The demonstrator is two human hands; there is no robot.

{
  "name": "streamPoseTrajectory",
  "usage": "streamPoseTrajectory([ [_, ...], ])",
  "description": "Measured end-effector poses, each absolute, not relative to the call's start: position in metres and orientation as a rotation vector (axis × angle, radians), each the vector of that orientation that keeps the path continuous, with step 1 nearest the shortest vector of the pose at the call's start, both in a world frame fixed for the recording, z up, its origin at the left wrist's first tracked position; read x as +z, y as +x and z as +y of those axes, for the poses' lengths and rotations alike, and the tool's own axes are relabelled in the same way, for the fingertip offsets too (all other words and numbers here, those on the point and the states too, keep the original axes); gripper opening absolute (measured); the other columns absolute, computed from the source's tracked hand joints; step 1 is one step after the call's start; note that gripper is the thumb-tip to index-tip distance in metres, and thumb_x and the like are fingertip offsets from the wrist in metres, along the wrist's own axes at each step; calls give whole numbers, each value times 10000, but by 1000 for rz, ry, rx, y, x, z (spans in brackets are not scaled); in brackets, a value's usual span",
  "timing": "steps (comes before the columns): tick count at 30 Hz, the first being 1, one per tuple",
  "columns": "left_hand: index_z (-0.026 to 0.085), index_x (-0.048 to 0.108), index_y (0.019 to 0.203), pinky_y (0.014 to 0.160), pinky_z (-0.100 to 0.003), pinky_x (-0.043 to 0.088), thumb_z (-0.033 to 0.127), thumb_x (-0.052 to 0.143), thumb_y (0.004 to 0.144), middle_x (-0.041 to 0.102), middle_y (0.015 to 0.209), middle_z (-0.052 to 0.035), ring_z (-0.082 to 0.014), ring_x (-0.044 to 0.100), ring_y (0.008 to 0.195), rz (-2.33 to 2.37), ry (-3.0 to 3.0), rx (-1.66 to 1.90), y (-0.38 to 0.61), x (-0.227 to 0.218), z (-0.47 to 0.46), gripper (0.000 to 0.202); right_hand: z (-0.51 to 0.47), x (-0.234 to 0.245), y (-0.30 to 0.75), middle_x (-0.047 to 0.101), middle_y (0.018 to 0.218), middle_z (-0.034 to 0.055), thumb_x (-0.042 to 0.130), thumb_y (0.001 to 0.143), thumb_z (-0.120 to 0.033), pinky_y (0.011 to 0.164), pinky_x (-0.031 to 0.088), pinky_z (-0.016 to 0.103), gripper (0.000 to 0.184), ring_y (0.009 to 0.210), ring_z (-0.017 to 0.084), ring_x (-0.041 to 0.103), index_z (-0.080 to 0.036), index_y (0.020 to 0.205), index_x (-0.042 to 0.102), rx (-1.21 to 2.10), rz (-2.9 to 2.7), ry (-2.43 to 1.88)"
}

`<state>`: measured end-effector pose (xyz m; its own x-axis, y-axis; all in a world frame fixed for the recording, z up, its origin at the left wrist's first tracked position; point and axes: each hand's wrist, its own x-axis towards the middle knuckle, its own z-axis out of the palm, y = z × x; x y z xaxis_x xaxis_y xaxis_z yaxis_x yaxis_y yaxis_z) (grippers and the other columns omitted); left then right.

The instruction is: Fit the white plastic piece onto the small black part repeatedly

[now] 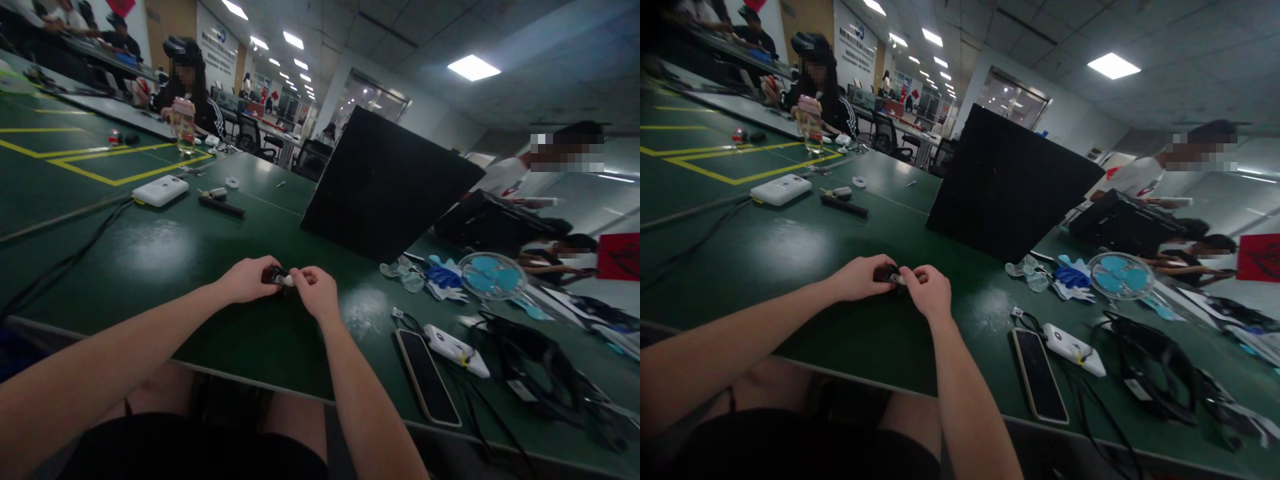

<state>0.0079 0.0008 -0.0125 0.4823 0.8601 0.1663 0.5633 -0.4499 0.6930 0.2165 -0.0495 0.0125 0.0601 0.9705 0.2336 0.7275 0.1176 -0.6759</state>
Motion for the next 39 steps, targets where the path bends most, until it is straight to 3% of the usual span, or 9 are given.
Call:
streamPoseTrajectory([
  [3, 269, 657, 1192, 776, -344, 537, 473, 712, 769, 744, 971, -31, -229, 704, 855, 1143, 2155, 715, 5, -14, 4, 472, -45, 13, 226, 664, 674, 31, 340, 940, -769, 598, 419, 301, 673, 629, 189, 610, -208, 875, 707, 405, -1555, -1667],
  [6, 250, 688, 1153, 899, -384, 540, 449, 726, 744, 702, 1153, -73, -256, 684, 1004, 1215, 2191, 802, -12, -13, 13, 457, -41, 10, 234, 662, 681, 46, 216, 919, -825, 575, 435, 311, 799, 622, 207, 612, -202, 953, 713, 490, -1399, -1681],
  [9, 225, 686, 1134, 1009, -411, 506, 392, 745, 705, 615, 1329, -101, -285, 632, 1146, 1380, 2217, 897, -46, -9, 24, 465, -37, 7, 239, 662, 694, 55, 212, 895, -854, 569, 449, 317, 832, 618, 208, 604, -196, 973, 715, 583, -1337, -1660],
  [16, 243, 597, 1265, 932, -409, 496, 338, 674, 759, 705, 1131, -88, -294, 663, 1010, 1739, 2405, 599, -140, 18, 26, 520, -34, 8, 237, 652, 702, 59, 221, 890, -860, 578, 433, 324, 841, 636, 213, 595, -194, 955, 729, 609, -1348, -1680],
  [23, 271, 678, 1200, 1177, -512, 236, 222, 685, 689, 645, 1301, -114, -342, 578, 1232, 1586, 2653, 452, -167, 29, 27, 514, -35, 10, 237, 674, 709, 68, 221, 902, -845, 605, 453, 345, 820, 667, 231, 628, -205, 904, 734, 644, -1384, -1702],
  [27, 281, 688, 1192, 1162, -535, 235, 212, 688, 694, 629, 1304, -124, -362, 573, 1229, 1578, 2713, 480, -172, 24, 25, 503, -35, 9, 236, 680, 721, 74, 235, 904, -840, 620, 462, 361, 802, 690, 244, 637, -216, 892, 738, 653, -1378, -1729],
  [31, 244, 634, 1267, 1080, -517, 368, 246, 639, 757, 596, 1351, -146, -369, 576, 1208, 1908, 2464, 737, -180, 13, 28, 510, -35, 10, 235, 673, 693, 75, 270, 906, -833, 617, 458, 367, 771, 681, 249, 634, -226, 836, 740, 657, -1389, -1700],
  [34, 216, 568, 1314, 995, -459, 465, 304, 623, 801, 622, 1310, -142, -331, 610, 1157, 2105, 1964, 1026, -174, -1, 37, 524, -34, 10, 235, 672, 683, 71, 282, 904, -834, 609, 458, 365, 762, 663, 242, 629, -232, 804, 738, 665, -1401, -1677],
  [39, 220, 515, 1317, 921, -376, 509, 404, 608, 866, 671, 1214, -100, -242, 650, 1065, 1857, 1584, 1260, -137, -18, 55, 496, -33, 7, 237, 667, 695, 67, 280, 914, -825, 602, 463, 353, 764, 664, 231, 634, -223, 831, 744, 669, -1460, -1680],
])
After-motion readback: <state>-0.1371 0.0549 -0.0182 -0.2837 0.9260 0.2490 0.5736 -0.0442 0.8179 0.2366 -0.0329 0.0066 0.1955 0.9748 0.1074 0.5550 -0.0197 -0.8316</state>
